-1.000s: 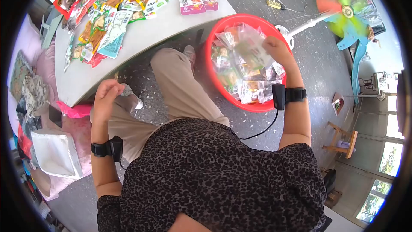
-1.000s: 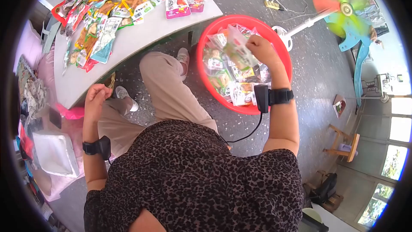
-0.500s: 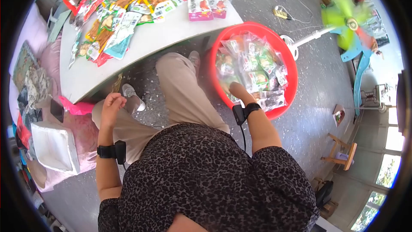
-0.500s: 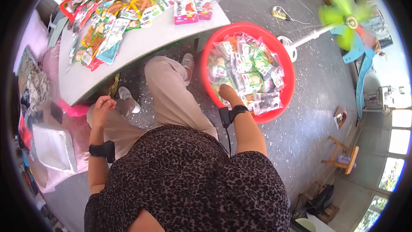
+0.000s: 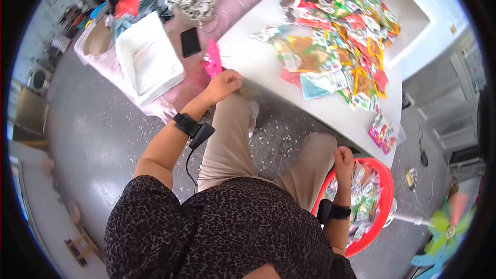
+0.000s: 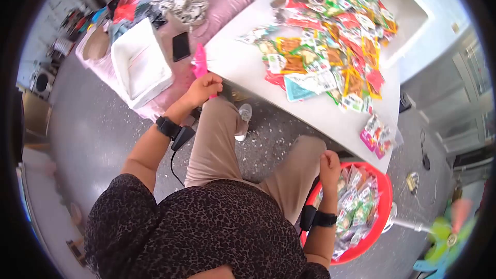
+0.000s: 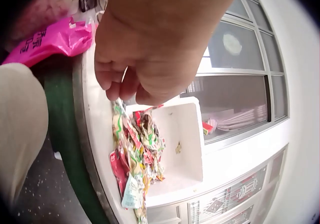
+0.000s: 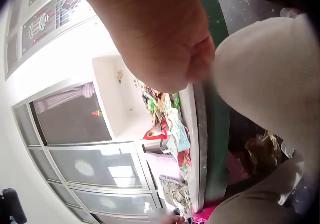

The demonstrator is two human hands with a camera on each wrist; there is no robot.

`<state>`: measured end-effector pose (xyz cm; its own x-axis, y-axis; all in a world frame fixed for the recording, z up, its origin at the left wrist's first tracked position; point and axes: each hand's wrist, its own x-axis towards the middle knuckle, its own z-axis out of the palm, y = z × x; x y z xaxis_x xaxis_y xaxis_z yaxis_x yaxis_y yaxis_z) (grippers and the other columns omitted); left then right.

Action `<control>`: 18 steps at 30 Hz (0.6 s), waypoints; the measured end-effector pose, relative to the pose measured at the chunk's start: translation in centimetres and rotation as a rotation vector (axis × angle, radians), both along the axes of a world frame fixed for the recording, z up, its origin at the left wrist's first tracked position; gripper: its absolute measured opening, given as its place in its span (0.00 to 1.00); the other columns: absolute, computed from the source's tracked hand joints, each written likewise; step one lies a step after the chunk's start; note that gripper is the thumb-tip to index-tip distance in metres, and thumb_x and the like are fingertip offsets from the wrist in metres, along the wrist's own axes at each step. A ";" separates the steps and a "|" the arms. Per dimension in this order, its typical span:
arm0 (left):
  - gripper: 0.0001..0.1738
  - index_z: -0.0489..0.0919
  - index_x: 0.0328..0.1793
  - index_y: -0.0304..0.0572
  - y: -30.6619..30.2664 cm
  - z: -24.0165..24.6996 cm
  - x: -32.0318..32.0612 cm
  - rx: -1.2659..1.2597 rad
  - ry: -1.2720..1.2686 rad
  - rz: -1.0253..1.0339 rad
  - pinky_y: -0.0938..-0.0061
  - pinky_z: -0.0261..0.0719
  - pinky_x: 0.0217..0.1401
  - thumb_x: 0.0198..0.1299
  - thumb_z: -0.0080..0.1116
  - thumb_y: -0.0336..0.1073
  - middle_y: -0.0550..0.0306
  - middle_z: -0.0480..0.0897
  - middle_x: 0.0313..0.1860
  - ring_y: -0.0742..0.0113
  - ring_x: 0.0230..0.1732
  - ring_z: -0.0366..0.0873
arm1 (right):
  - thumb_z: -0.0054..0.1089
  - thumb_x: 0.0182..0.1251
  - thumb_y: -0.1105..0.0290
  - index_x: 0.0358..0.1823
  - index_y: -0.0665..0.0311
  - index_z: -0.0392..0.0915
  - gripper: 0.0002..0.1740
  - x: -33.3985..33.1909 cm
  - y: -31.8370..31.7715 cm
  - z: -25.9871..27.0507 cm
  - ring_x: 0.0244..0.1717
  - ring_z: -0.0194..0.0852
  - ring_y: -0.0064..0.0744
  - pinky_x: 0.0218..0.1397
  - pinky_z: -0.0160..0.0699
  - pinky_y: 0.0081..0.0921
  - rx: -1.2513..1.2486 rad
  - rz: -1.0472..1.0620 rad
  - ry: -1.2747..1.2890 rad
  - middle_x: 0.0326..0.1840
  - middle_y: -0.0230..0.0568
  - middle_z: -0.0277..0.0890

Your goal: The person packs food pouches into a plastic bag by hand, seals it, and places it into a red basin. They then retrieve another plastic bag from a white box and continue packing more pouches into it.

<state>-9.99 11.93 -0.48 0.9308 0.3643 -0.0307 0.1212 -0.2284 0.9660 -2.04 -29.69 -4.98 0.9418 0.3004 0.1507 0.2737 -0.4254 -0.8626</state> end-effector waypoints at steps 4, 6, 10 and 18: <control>0.09 0.71 0.34 0.36 4.9 1.3 -1.7 0.474 -0.126 0.305 0.72 0.69 0.32 0.46 0.50 0.32 0.49 0.75 0.27 0.59 0.29 0.73 | 0.48 0.54 0.74 0.33 0.69 0.69 0.07 -1.1 2.9 -1.1 0.29 0.64 0.20 0.34 0.64 0.17 -0.015 0.009 0.011 0.27 0.34 0.68; 0.09 0.72 0.33 0.36 7.3 2.0 -2.9 0.693 -0.127 0.505 0.69 0.69 0.36 0.45 0.51 0.32 0.48 0.75 0.30 0.53 0.34 0.72 | 0.48 0.54 0.74 0.34 0.70 0.69 0.08 -1.4 3.5 -2.2 0.30 0.65 0.22 0.35 0.65 0.18 -0.022 0.026 -0.061 0.28 0.36 0.69; 0.14 0.72 0.38 0.38 15.6 -0.3 -5.7 1.053 -0.150 0.780 0.64 0.66 0.45 0.43 0.52 0.34 0.46 0.74 0.35 0.50 0.42 0.69 | 0.47 0.53 0.75 0.33 0.71 0.70 0.07 -1.5 3.6 -2.7 0.32 0.67 0.26 0.37 0.65 0.20 -0.039 0.014 -0.098 0.30 0.40 0.70; 0.25 0.71 0.44 0.36 22.4 -3.1 -10.1 0.895 0.605 0.478 0.65 0.65 0.49 0.45 0.49 0.49 0.41 0.74 0.40 0.49 0.45 0.70 | 0.47 0.51 0.75 0.32 0.68 0.70 0.07 -0.6 3.1 -4.2 0.33 0.68 0.38 0.39 0.66 0.26 -0.112 -0.009 -0.150 0.31 0.45 0.70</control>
<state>-20.07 34.32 -3.60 0.6159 0.7875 0.0235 0.7609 -0.6024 0.2411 -2.62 -26.58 -9.17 0.9140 0.3146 0.2561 0.3915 -0.5192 -0.7597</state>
